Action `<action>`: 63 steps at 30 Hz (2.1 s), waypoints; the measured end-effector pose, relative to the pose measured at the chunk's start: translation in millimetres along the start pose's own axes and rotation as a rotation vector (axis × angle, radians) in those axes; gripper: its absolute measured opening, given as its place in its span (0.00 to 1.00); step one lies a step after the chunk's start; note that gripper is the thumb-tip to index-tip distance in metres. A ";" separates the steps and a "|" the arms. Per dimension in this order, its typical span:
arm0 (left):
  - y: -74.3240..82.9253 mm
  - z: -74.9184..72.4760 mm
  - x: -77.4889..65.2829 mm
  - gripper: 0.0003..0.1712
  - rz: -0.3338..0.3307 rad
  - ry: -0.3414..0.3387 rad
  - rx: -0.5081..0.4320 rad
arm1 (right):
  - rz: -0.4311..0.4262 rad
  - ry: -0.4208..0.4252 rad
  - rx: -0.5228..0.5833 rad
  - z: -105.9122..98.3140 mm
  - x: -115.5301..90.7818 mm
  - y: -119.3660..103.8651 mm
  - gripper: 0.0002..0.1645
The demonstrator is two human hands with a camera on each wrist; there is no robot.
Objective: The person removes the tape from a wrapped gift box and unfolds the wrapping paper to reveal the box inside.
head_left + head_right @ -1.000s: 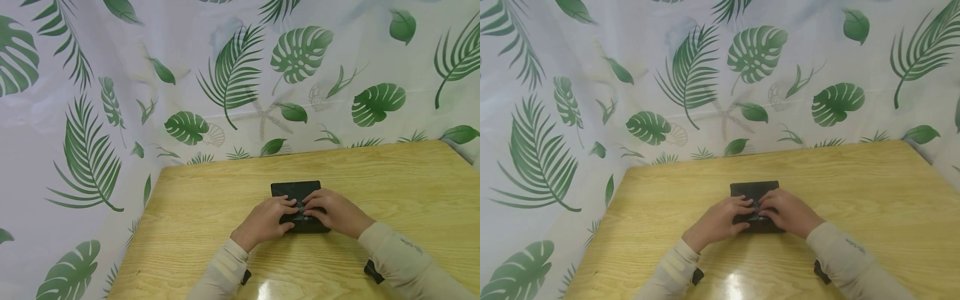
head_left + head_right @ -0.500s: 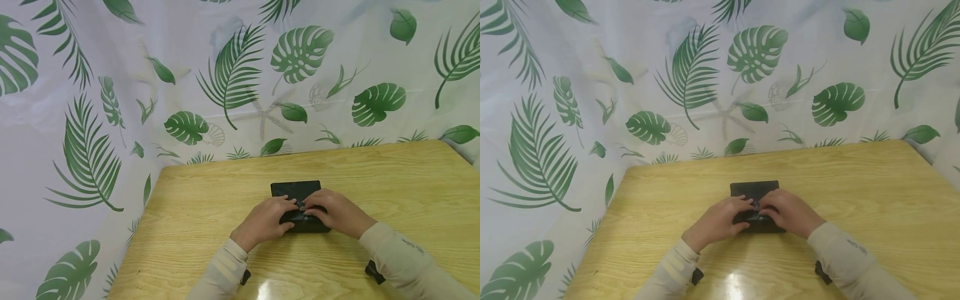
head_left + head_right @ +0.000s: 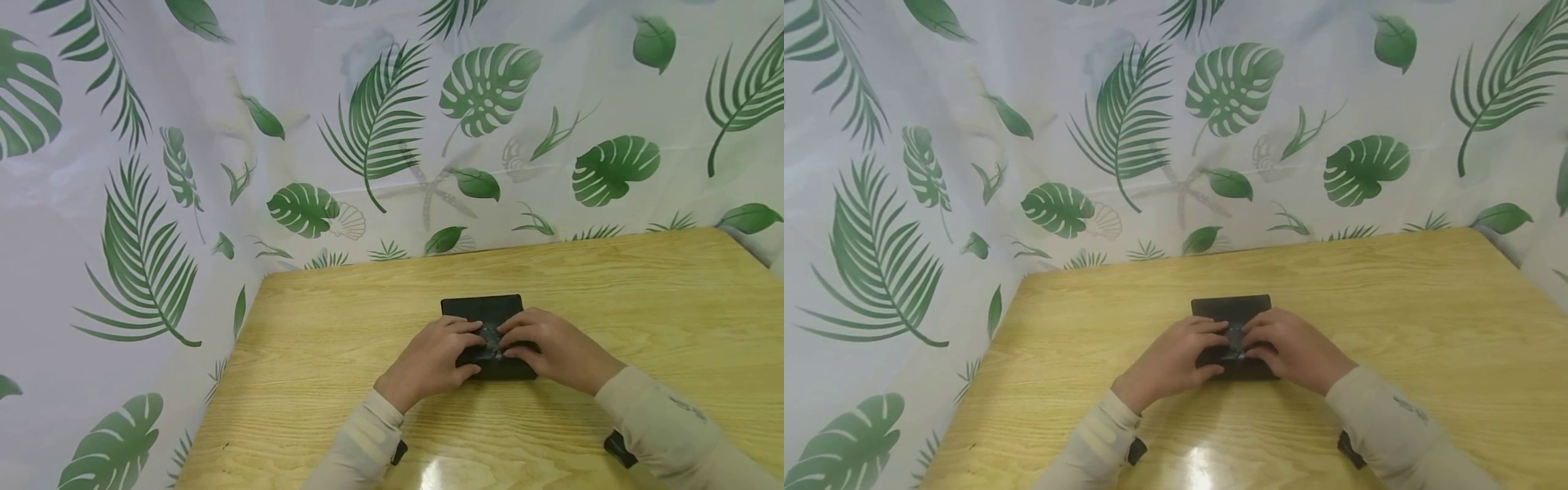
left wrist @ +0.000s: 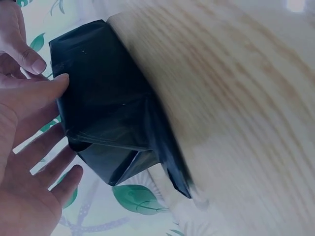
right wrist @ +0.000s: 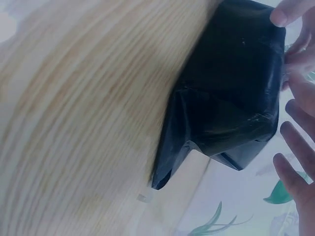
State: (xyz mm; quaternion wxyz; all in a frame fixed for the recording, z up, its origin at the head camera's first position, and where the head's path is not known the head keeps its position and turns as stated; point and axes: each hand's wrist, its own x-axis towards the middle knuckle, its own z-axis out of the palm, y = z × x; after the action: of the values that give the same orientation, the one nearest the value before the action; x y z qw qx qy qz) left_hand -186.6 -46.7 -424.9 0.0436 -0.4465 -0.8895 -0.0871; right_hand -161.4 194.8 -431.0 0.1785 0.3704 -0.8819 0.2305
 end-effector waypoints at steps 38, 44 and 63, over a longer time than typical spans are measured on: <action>-49.9 1.9 55.5 0.15 -0.137 -0.168 -0.495 | 0.363 -0.375 0.520 14.1 -20.3 -19.0 0.19; -53.3 1.8 52.6 0.15 -0.123 -0.176 -0.497 | 0.415 -0.366 0.460 12.4 -18.4 -18.8 0.19; -34.5 -4.2 27.4 0.25 -0.281 -0.184 -0.292 | 0.492 -0.253 0.377 4.7 -25.2 1.9 0.14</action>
State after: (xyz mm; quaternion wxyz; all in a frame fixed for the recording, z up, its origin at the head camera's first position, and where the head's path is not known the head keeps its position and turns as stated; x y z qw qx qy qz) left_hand -230.6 -46.1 -420.5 -0.1156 -0.3260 -0.9210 -0.1792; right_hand -146.9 207.8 -447.6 -0.0651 0.1988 -0.9020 0.3777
